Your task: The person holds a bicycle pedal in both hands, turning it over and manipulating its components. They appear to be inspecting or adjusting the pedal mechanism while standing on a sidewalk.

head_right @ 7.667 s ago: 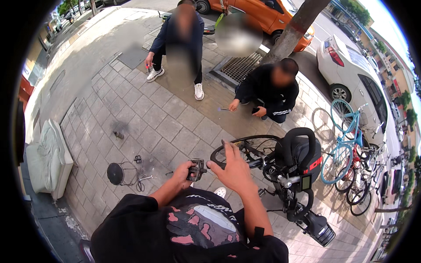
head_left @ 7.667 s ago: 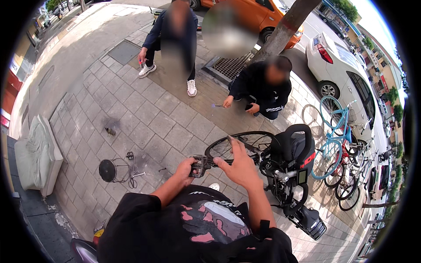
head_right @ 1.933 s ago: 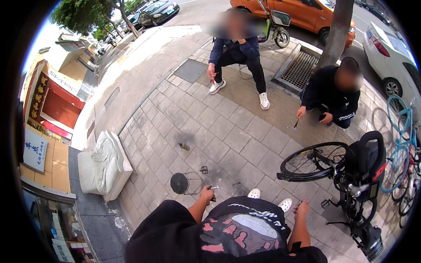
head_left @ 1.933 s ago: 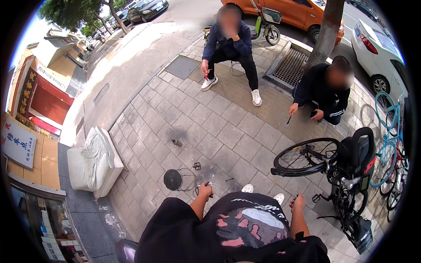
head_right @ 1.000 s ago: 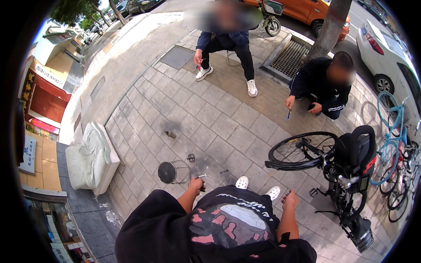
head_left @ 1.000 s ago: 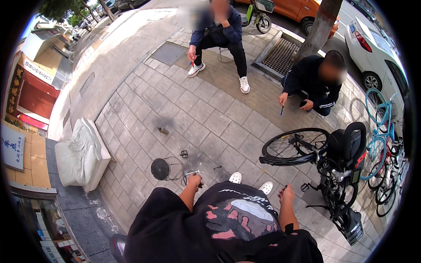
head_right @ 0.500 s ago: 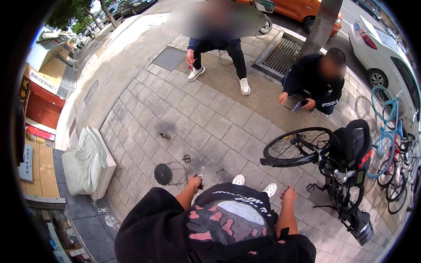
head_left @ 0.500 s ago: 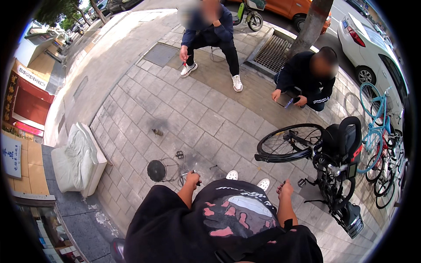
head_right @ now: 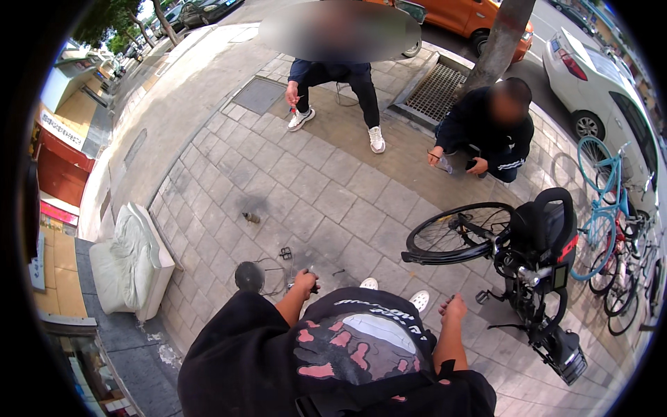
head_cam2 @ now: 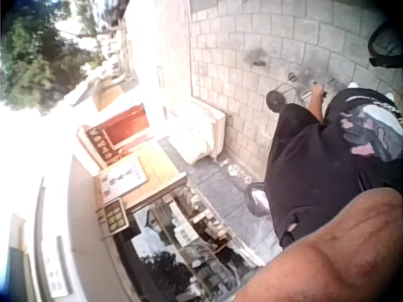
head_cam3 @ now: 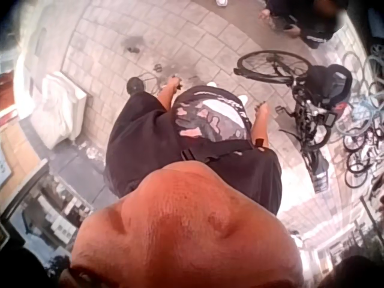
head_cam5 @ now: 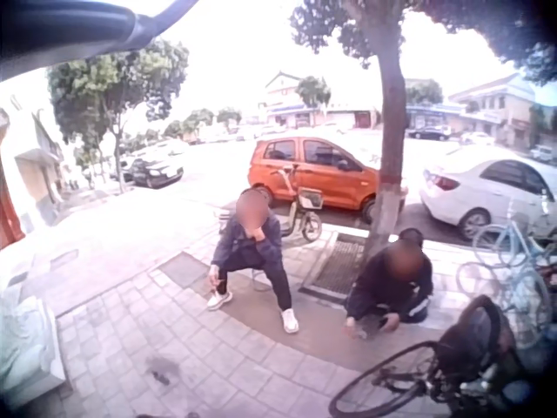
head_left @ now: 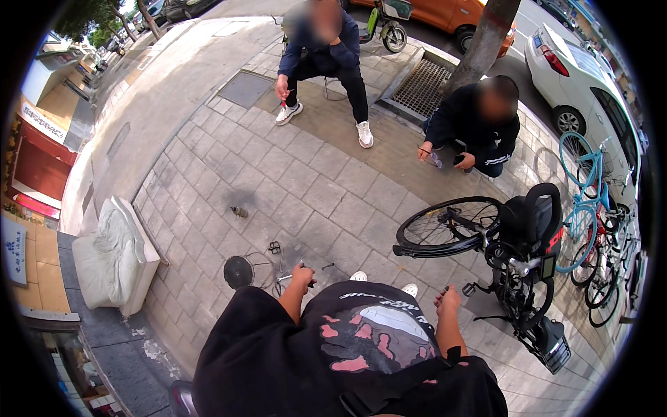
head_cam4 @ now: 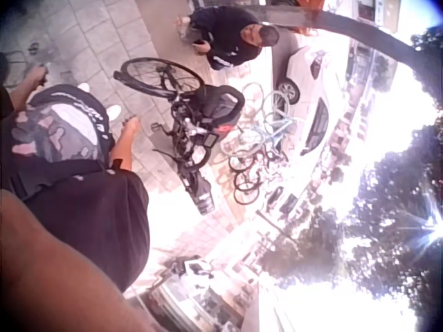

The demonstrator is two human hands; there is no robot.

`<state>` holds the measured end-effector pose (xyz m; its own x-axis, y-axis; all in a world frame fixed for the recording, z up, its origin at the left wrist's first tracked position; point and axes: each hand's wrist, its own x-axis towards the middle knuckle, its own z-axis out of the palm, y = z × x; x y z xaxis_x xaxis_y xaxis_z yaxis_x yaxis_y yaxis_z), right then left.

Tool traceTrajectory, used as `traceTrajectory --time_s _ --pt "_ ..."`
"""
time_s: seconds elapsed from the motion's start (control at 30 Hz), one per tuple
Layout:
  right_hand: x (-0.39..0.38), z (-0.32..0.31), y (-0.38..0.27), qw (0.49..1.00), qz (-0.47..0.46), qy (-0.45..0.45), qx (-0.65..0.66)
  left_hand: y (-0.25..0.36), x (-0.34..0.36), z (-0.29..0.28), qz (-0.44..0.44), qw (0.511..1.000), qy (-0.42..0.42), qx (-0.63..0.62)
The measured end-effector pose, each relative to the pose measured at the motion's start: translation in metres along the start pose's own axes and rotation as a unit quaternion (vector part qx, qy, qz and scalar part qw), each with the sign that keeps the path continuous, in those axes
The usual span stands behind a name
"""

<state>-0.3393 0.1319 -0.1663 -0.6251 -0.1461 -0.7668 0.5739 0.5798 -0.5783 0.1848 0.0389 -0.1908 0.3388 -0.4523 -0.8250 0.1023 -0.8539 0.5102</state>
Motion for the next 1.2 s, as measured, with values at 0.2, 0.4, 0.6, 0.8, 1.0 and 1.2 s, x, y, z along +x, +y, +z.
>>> traceTrajectory --time_s 0.2,0.4,0.6,0.8,1.0,1.2 --pt "-0.005 -0.008 -0.003 1.0 -0.01 0.008 -0.006 -0.013 0.007 0.005 0.0 1.0 -0.002 0.007" --pt "-0.028 -0.023 0.012 1.0 -0.004 0.017 -0.005 -0.022 0.009 0.0 -0.008 0.999 -0.031 0.031" --pt "-0.062 -0.059 0.033 0.999 -0.01 0.04 -0.015 -0.042 0.012 0.0 -0.018 0.994 -0.078 0.071" --pt "-0.081 -0.091 0.053 0.996 0.017 0.088 -0.012 -0.024 0.011 0.015 0.029 0.985 -0.087 0.144" --pt "-0.083 -0.104 0.058 0.998 -0.011 0.066 0.006 -0.007 -0.008 0.04 0.081 0.98 -0.113 0.144" --pt "-0.096 -0.122 0.039 0.998 -0.062 0.012 -0.021 0.009 -0.066 0.097 0.109 0.964 -0.217 0.111"
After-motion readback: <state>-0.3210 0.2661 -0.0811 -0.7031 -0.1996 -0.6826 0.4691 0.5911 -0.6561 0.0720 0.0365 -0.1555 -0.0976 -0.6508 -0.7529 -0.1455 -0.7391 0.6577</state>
